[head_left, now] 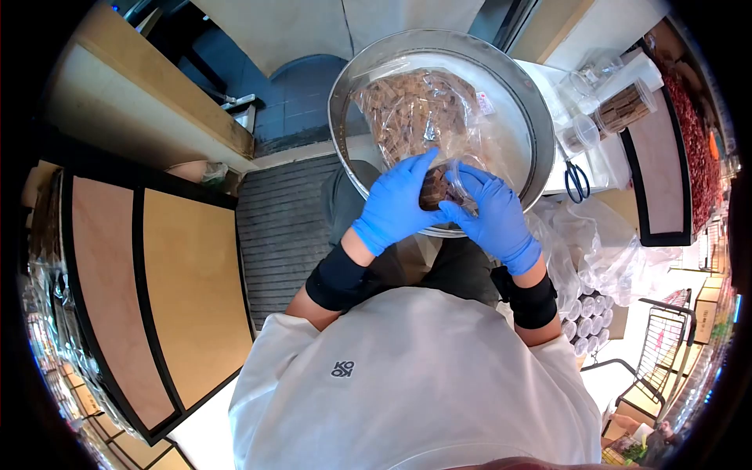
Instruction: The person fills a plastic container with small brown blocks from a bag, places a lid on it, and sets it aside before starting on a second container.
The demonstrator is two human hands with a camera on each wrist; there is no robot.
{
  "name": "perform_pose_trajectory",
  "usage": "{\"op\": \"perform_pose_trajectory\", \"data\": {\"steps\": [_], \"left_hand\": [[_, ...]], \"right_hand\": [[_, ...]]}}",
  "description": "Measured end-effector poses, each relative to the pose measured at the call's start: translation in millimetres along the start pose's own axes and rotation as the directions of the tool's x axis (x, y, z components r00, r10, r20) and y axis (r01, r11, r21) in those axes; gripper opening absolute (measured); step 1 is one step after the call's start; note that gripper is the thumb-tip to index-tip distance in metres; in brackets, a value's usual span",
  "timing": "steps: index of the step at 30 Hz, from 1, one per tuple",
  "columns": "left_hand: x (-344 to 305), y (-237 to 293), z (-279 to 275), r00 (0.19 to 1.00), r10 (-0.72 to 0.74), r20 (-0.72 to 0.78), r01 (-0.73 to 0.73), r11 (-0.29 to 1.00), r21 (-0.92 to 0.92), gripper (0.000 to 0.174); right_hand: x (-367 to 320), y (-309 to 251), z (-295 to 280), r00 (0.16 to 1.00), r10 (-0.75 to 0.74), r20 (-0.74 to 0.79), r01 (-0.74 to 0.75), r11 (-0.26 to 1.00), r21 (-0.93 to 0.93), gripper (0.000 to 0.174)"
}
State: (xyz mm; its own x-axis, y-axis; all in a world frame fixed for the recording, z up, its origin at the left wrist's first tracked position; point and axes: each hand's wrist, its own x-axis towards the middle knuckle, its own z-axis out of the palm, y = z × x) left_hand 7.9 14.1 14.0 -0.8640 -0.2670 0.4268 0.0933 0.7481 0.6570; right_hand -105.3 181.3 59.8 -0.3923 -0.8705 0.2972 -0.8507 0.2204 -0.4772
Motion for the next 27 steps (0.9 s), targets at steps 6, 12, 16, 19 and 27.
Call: {"op": "perform_pose_trajectory", "data": {"steps": [6, 12, 16, 19, 27], "left_hand": [[-2.9, -11.4, -1.6, 0.983, -0.090, 0.163, 0.062, 0.984, 0.170, 0.086], [-0.1, -13.0, -0.3, 0.982, -0.098, 0.162, 0.069, 0.982, 0.174, 0.077], [2.9, -12.4, -2.4, 0.985, -0.064, 0.161, 0.039, 0.987, 0.156, 0.074], [3.7, -11.6, -1.0, 0.984, -0.076, 0.161, 0.053, 0.988, 0.143, 0.072], [7.4, -11.4, 3.1, 0.991, -0.025, 0.134, 0.020, 0.999, 0.042, 0.081]], "right_hand": [[3.0, 2.9, -7.0, 0.999, -0.047, -0.011, 0.046, 0.997, -0.063, 0.065], [16.4, -6.1, -24.6, 0.980, 0.030, 0.195, -0.060, 0.987, 0.151, 0.068], [18.4, -1.1, -24.3, 0.973, 0.061, 0.221, -0.104, 0.977, 0.185, 0.064], [15.8, 3.0, -10.1, 0.988, 0.150, -0.028, -0.143, 0.974, 0.176, 0.055], [17.0, -13.2, -25.2, 0.995, -0.006, 0.095, 0.000, 0.999, 0.055, 0.054]]}}
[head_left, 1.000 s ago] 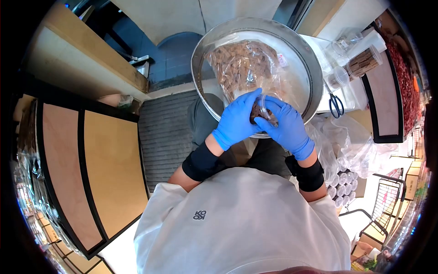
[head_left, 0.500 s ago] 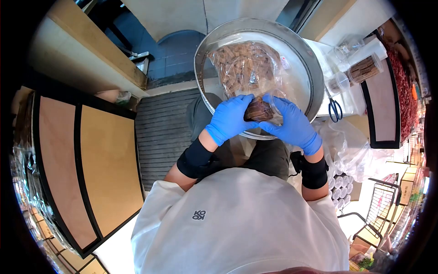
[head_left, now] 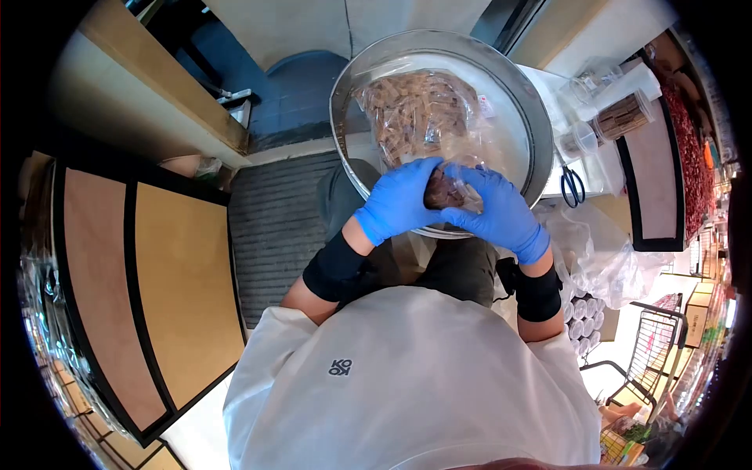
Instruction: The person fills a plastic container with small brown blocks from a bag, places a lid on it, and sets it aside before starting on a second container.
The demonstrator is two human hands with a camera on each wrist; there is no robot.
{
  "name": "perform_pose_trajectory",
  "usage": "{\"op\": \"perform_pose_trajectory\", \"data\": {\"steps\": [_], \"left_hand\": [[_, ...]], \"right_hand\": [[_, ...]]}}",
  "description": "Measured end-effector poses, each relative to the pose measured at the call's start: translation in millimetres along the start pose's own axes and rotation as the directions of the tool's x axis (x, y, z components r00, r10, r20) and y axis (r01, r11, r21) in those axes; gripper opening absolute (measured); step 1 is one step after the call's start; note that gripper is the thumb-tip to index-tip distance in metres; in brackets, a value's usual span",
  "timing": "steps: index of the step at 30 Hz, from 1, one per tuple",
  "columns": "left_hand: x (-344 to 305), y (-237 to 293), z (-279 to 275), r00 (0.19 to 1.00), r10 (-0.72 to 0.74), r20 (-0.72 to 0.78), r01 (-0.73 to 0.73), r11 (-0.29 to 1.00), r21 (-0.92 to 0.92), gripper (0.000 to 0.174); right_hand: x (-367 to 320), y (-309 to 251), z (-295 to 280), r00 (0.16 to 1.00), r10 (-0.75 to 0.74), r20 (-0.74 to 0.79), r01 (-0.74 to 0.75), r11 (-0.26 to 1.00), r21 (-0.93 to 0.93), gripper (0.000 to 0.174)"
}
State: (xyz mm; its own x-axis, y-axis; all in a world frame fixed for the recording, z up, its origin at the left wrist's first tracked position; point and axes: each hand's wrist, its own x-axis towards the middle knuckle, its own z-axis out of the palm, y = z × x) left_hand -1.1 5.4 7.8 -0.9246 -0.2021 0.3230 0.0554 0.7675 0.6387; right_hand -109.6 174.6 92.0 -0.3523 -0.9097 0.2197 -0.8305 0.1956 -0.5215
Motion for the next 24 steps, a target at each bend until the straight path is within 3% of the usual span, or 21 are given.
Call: {"op": "perform_pose_trajectory", "data": {"steps": [2, 4, 5, 6, 7, 8, 9, 11, 13, 14, 16, 17, 19, 22, 24], "left_hand": [[5.5, 9.6, -3.9, 0.998, -0.038, 0.058, 0.048, 0.981, -0.185, 0.084], [5.3, 13.8, -4.4, 0.998, -0.064, 0.023, 0.067, 0.976, -0.207, 0.084], [5.8, 15.2, -3.8, 0.996, -0.090, -0.012, 0.085, 0.970, -0.227, 0.083], [5.2, 15.6, -4.0, 0.996, -0.086, -0.010, 0.081, 0.971, -0.227, 0.083], [2.7, 15.0, -5.7, 0.992, -0.098, -0.081, 0.073, 0.961, -0.268, 0.081], [0.0, 14.2, -7.6, 0.983, -0.111, -0.149, 0.061, 0.949, -0.308, 0.079], [-2.5, 14.6, -10.8, 0.985, -0.105, -0.139, 0.058, 0.950, -0.307, 0.079], [-4.9, 15.4, -18.5, 0.935, -0.080, -0.346, -0.013, 0.966, -0.258, 0.079], [-7.3, 8.7, -20.6, 0.926, -0.064, -0.373, -0.012, 0.981, -0.196, 0.079], [-8.4, 4.9, -20.9, 0.911, -0.051, -0.409, -0.004, 0.991, -0.134, 0.079], [-8.3, 0.4, -20.0, 0.911, -0.056, -0.408, -0.002, 0.990, -0.140, 0.080], [-8.0, -0.8, -18.8, 0.898, -0.046, -0.438, -0.017, 0.990, -0.139, 0.080], [-8.3, -4.7, -15.7, 0.888, -0.026, -0.458, -0.040, 0.990, -0.134, 0.081], [-12.2, -5.6, -13.6, 0.865, -0.033, -0.501, -0.047, 0.988, -0.147, 0.082], [-13.2, -2.3, -14.3, 0.862, -0.105, -0.496, -0.034, 0.964, -0.264, 0.083]], "right_hand": [[2.0, 0.6, 0.3, 0.999, -0.025, 0.033, 0.025, 1.000, -0.015, 0.053], [1.9, 11.4, 6.1, 0.961, -0.223, -0.165, 0.228, 0.974, 0.011, 0.038], [-3.2, 12.5, 6.4, 0.961, -0.222, -0.166, 0.226, 0.974, 0.007, 0.038], [-11.3, 11.6, 7.0, 0.945, -0.030, -0.327, 0.091, 0.981, 0.173, 0.030], [-16.6, 11.8, 6.7, 0.877, 0.184, -0.444, -0.017, 0.935, 0.354, 0.022], [-19.3, 15.2, 4.3, 0.873, 0.190, -0.449, -0.020, 0.935, 0.355, 0.022], [-23.3, 20.1, 0.8, 0.868, 0.280, -0.410, -0.109, 0.914, 0.392, 0.019], [-30.0, 31.7, -3.7, 0.848, 0.374, -0.376, -0.201, 0.882, 0.426, 0.017], [-35.4, 48.8, 3.2, 0.915, 0.387, -0.110, -0.359, 0.909, 0.213, 0.019], [-38.6, 56.0, 8.5, 0.912, 0.393, -0.118, -0.363, 0.906, 0.218, 0.019], [-43.3, 68.3, 20.7, 0.993, 0.120, 0.001, -0.119, 0.991, -0.063, 0.023], [-42.8, 73.5, 25.6, 0.992, 0.128, -0.009, -0.128, 0.990, -0.060, 0.023], [-35.7, 83.4, 33.4, 0.969, 0.148, 0.200, -0.121, 0.983, -0.139, 0.032], [-24.4, 92.7, 44.5, 0.949, 0.106, 0.295, -0.051, 0.980, -0.190, 0.041], [-17.2, 87.9, 44.4, 0.940, 0.179, 0.291, -0.121, 0.971, -0.207, 0.047]]}}
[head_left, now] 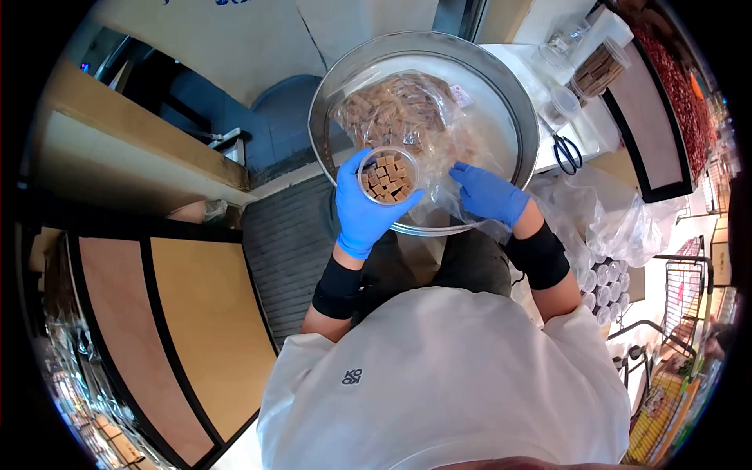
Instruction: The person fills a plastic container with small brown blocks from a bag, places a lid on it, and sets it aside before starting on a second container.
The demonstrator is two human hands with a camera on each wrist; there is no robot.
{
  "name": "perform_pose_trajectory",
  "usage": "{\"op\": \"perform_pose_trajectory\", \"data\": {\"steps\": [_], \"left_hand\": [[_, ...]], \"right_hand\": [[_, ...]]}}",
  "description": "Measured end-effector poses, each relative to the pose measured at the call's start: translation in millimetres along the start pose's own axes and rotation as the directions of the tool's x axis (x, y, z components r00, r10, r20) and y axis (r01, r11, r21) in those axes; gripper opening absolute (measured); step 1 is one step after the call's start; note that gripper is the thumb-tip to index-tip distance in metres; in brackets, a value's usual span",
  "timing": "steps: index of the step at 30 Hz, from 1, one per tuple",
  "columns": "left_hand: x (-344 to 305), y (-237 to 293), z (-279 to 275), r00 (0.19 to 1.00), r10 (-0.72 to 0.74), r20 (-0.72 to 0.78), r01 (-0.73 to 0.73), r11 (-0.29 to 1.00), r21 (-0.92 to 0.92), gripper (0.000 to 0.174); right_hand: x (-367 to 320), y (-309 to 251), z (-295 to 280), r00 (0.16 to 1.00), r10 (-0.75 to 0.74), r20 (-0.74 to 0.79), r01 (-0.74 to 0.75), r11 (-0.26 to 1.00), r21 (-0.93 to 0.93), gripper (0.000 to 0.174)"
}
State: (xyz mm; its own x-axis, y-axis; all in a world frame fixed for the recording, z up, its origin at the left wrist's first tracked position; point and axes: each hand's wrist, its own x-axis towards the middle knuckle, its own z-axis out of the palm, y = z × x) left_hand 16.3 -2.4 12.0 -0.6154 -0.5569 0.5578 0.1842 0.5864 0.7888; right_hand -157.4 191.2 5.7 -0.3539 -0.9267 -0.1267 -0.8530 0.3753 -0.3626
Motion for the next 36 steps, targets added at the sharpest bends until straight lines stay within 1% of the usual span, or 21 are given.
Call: {"op": "perform_pose_trajectory", "data": {"steps": [2, 4, 5, 7, 8, 10, 11, 13, 14, 16, 19, 20, 22, 26, 28, 30, 31, 32, 34, 35, 36], "left_hand": [[0.1, -1.7, -4.2, 0.998, 0.039, 0.041, -0.042, 0.996, 0.078, 0.084], [0.4, -4.3, -6.4, 0.994, 0.077, 0.082, -0.089, 0.984, 0.154, 0.086], [-0.1, -5.7, -6.1, 0.993, 0.092, 0.069, -0.100, 0.989, 0.113, 0.086], [-2.9, -5.5, -5.4, 0.993, 0.105, 0.062, -0.110, 0.992, 0.069, 0.087], [-4.4, -4.5, -4.6, 0.998, 0.054, 0.042, -0.054, 0.999, -0.005, 0.086], [-3.9, -4.8, -4.4, 1.000, 0.007, 0.031, -0.005, 0.996, -0.084, 0.085], [-3.2, -5.8, -4.5, 1.000, -0.030, 0.005, 0.030, 0.992, -0.121, 0.086], [-1.4, -6.5, -4.4, 0.992, -0.128, -0.009, 0.123, 0.971, -0.205, 0.089], [-1.0, -8.6, -3.0, 0.993, -0.119, -0.007, 0.115, 0.971, -0.207, 0.089], [-0.9, -13.1, -0.4, 0.999, -0.030, -0.030, 0.025, 0.988, -0.153, 0.093], [-0.9, -13.5, 3.7, 0.998, -0.060, -0.019, 0.054, 0.973, -0.226, 0.094], [-2.0, -13.3, 4.5, 0.996, -0.089, -0.018, 0.081, 0.957, -0.279, 0.093], [-6.1, -15.7, 4.1, 0.992, -0.124, 0.018, 0.124, 0.953, -0.278, 0.094], [-8.9, -18.6, 6.5, 0.994, -0.113, -0.005, 0.109, 0.965, -0.240, 0.090], [-9.9, -18.8, 7.2, 0.998, -0.070, 0.002, 0.069, 0.983, -0.169, 0.082], [-8.3, -5.5, 7.3, 0.998, -0.052, -0.036, 0.048, 0.991, -0.126, 0.072], [-9.6, -10.9, 9.6, 0.998, -0.048, -0.051, 0.043, 0.995, -0.092, 0.071], [-10.4, -16.7, 16.3, 0.991, -0.060, -0.122, 0.042, 0.989, -0.145, 0.074], [-9.9, -19.8, 18.8, 0.991, -0.059, -0.119, 0.042, 0.990, -0.138, 0.069], [-12.9, -18.1, 19.8, 0.987, -0.068, -0.147, 0.049, 0.991, -0.126, 0.071], [-11.2, -16.9, 17.9, 0.987, -0.071, -0.145, 0.058, 0.994, -0.091, 0.071]], "right_hand": [[6.7, -3.3, 0.1, 0.997, 0.072, 0.014, -0.072, 0.997, 0.004, 0.054], [14.6, -4.2, 2.1, 0.967, 0.067, -0.245, -0.060, 0.998, 0.036, 0.065], [16.4, -5.7, 1.6, 0.966, 0.073, -0.249, -0.065, 0.997, 0.039, 0.065], [17.1, -16.6, -8.6, 0.892, -0.070, -0.447, 0.069, 0.997, -0.018, 0.070], [17.2, -23.3, -12.3, 0.891, -0.063, -0.449, 0.063, 0.998, -0.016, 0.070], [17.0, -35.5, -17.3, 0.789, -0.035, -0.613, 0.131, 0.985, 0.113, 0.064], [15.6, -34.9, -15.4, 0.787, -0.032, -0.617, 0.127, 0.986, 0.111, 0.064], [12.8, -28.0, -6.9, 0.919, 0.110, -0.379, -0.059, 0.988, 0.144, 0.056], [14.0, -20.8, -1.1, 0.915, 0.112, -0.387, -0.060, 0.988, 0.143, 0.056], [20.4, -11.0, 5.8, 0.994, -0.014, -0.106, 0.010, 0.999, -0.036, 0.051], [39.4, -4.8, 4.1, 0.998, -0.044, -0.047, 0.032, 0.975, -0.219, 0.048], [46.4, 0.4, 7.2, 0.998, -0.028, -0.058, 0.015, 0.976, -0.215, 0.048], [61.7, 8.2, 10.5, 0.859, -0.297, -0.417, 0.103, 0.898, -0.427, 0.041], [96.2, -11.6, -14.7, 0.838, -0.264, -0.478, 0.206, 0.964, -0.170, 0.035], [111.2, -17.9, -20.7, 0.918, -0.258, -0.303, 0.264, 0.964, -0.023, 0.024], [116.7, -17.4, -26.5, 0.716, -0.465, -0.521, 0.487, 0.867, -0.105, 0.014], [112.0, -20.3, -39.5, 0.776, -0.420, -0.470, 0.445, 0.893, -0.062, 0.015], [148.8, 1.7, -5.9, 0.592, -0.388, -0.706, 0.372, 0.909, -0.188, 0.015], [164.4, 10.0, -5.1, 0.734, -0.266, -0.625, 0.229, 0.963, -0.140, 0.014], [170.7, 6.4, -5.8, 0.854, -0.106, -0.509, 0.038, 0.989, -0.143, 0.013], [173.1, -0.2, -11.2, 0.886, -0.029, -0.464, -0.041, 0.989, -0.139, 0.014]]}}
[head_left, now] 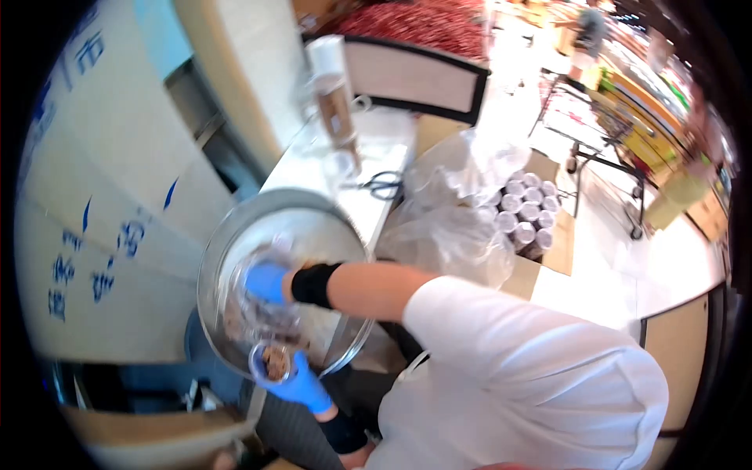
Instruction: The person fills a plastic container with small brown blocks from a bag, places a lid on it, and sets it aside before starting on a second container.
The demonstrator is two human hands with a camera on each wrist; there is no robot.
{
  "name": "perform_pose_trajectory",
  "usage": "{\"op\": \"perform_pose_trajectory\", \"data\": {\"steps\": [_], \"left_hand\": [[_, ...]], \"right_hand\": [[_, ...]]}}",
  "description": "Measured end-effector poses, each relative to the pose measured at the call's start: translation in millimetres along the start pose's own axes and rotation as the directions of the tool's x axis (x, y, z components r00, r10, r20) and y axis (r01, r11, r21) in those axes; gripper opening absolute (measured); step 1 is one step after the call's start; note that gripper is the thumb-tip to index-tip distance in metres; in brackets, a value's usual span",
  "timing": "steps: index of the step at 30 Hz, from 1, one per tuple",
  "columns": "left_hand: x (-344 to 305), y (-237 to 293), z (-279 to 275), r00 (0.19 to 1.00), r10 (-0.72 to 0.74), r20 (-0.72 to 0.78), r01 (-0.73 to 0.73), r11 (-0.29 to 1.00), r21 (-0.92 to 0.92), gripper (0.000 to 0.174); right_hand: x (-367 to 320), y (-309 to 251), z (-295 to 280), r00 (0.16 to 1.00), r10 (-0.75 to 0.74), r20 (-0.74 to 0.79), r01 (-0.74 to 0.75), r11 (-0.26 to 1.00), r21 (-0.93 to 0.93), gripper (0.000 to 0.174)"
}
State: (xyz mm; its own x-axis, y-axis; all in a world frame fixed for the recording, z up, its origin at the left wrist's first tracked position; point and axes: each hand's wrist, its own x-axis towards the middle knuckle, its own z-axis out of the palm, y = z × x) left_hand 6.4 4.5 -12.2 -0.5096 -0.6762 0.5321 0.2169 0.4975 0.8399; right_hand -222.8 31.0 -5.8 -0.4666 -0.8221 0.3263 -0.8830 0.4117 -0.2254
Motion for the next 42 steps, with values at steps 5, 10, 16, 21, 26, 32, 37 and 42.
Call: {"op": "perform_pose_trajectory", "data": {"steps": [5, 10, 16, 21, 26, 32, 37, 42], "left_hand": [[-3.0, -9.0, 3.1, 1.000, 0.016, -0.017, -0.014, 0.994, 0.105, 0.072], [-1.6, 3.3, 11.6, 0.996, 0.053, -0.067, -0.038, 0.977, 0.210, 0.070], [-2.6, -8.2, 7.4, 0.998, -0.020, -0.059, 0.031, 0.981, 0.190, 0.081], [-3.3, -13.0, 6.4, 0.999, -0.014, -0.039, 0.021, 0.984, 0.174, 0.080], [-3.6, -11.4, 6.7, 1.000, 0.000, -0.028, 0.005, 0.986, 0.165, 0.079], [-5.7, -11.7, 5.8, 1.000, -0.017, 0.001, 0.016, 0.983, 0.182, 0.078], [-4.6, -7.0, 6.4, 0.995, -0.100, -0.004, 0.100, 0.989, 0.108, 0.080], [-6.8, -16.1, 7.2, 0.997, -0.080, -0.009, 0.080, 0.996, 0.051, 0.080]], "right_hand": [[17.4, 2.6, 38.4, 0.998, 0.036, 0.048, -0.032, 0.996, -0.082, 0.035], [19.0, 7.6, 36.7, 0.986, 0.089, 0.140, -0.088, 0.996, -0.014, 0.055], [-18.7, -3.3, -4.1, 0.985, 0.053, 0.163, -0.057, 0.998, 0.017, 0.071], [-13.4, 3.2, -6.7, 0.926, -0.044, 0.375, 0.016, 0.997, 0.079, 0.091], [-19.7, -9.3, -31.5, 0.995, -0.006, 0.103, 0.008, 1.000, -0.024, 0.084], [-21.6, -3.1, -31.6, 0.961, -0.078, 0.264, 0.064, 0.996, 0.063, 0.110], [-43.6, 1.6, -22.9, 0.931, -0.112, 0.347, 0.052, 0.983, 0.177, 0.080], [-39.1, -5.8, -38.0, 0.904, -0.115, 0.412, 0.108, 0.993, 0.042, 0.065]]}}
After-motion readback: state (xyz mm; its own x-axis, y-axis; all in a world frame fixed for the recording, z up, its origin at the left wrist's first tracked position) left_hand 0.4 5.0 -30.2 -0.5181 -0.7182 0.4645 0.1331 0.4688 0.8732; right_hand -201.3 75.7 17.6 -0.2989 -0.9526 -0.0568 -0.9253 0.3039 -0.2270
